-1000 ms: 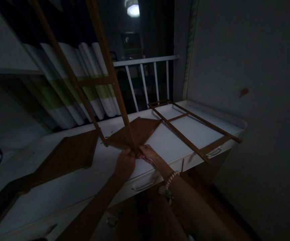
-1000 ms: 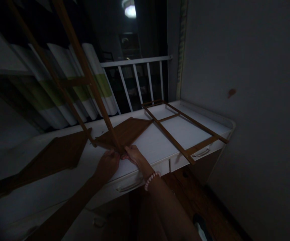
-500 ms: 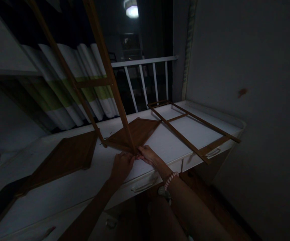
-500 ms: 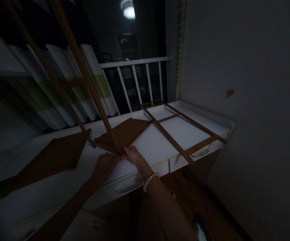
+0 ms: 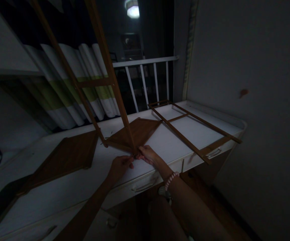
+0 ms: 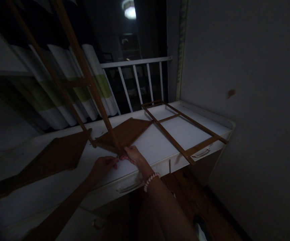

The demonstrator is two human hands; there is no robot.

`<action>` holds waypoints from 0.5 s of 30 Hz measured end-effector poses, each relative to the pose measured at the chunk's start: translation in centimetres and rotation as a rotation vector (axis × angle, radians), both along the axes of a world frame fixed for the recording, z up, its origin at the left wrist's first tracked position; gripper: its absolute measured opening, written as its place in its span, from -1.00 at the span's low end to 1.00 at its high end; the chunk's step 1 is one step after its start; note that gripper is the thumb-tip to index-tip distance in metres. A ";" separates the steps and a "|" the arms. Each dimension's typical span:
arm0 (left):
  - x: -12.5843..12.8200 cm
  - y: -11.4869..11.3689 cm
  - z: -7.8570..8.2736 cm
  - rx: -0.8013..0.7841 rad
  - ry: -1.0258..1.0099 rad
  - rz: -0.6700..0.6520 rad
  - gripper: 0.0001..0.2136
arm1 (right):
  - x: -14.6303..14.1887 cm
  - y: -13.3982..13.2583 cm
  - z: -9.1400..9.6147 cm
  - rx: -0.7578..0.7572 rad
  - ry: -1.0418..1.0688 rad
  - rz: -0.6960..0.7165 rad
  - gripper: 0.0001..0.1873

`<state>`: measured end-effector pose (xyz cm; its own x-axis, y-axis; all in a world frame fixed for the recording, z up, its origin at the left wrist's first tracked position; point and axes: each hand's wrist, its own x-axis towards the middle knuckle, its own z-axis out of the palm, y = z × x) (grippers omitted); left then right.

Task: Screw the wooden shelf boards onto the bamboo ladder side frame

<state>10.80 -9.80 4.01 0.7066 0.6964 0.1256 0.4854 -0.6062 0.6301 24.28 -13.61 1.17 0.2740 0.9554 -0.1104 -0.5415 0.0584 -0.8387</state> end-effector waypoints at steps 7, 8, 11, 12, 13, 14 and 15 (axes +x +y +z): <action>0.7 -1.3 0.5 0.240 0.124 0.047 -0.68 | -0.1 -0.3 0.4 0.006 0.000 -0.020 -0.73; 0.8 -1.5 0.5 0.327 0.171 0.039 -0.68 | -0.2 -0.4 0.6 0.000 -0.007 -0.021 -0.73; 1.1 -2.1 0.5 0.665 0.302 0.024 -0.70 | -0.2 -0.7 0.9 -0.022 -0.032 -0.024 -0.70; 1.1 -2.2 0.4 0.762 0.333 0.024 -0.71 | -0.3 -0.7 1.0 -0.025 -0.036 -0.025 -0.69; 1.1 -2.3 0.3 0.837 0.354 0.019 -0.71 | -0.3 -0.8 1.1 -0.027 -0.036 -0.027 -0.68; 1.1 -2.4 0.1 0.894 0.367 0.009 -0.72 | -0.3 -0.8 1.1 -0.026 -0.032 -0.031 -0.67; 1.1 -2.5 0.0 0.937 0.372 -0.008 -0.73 | -0.3 -0.8 1.1 -0.024 -0.028 -0.036 -0.67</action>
<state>11.89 -12.27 4.03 0.8166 0.4248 0.3907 0.5478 -0.7836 -0.2930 23.94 -14.43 2.31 0.3114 0.9420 -0.1248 -0.5161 0.0574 -0.8546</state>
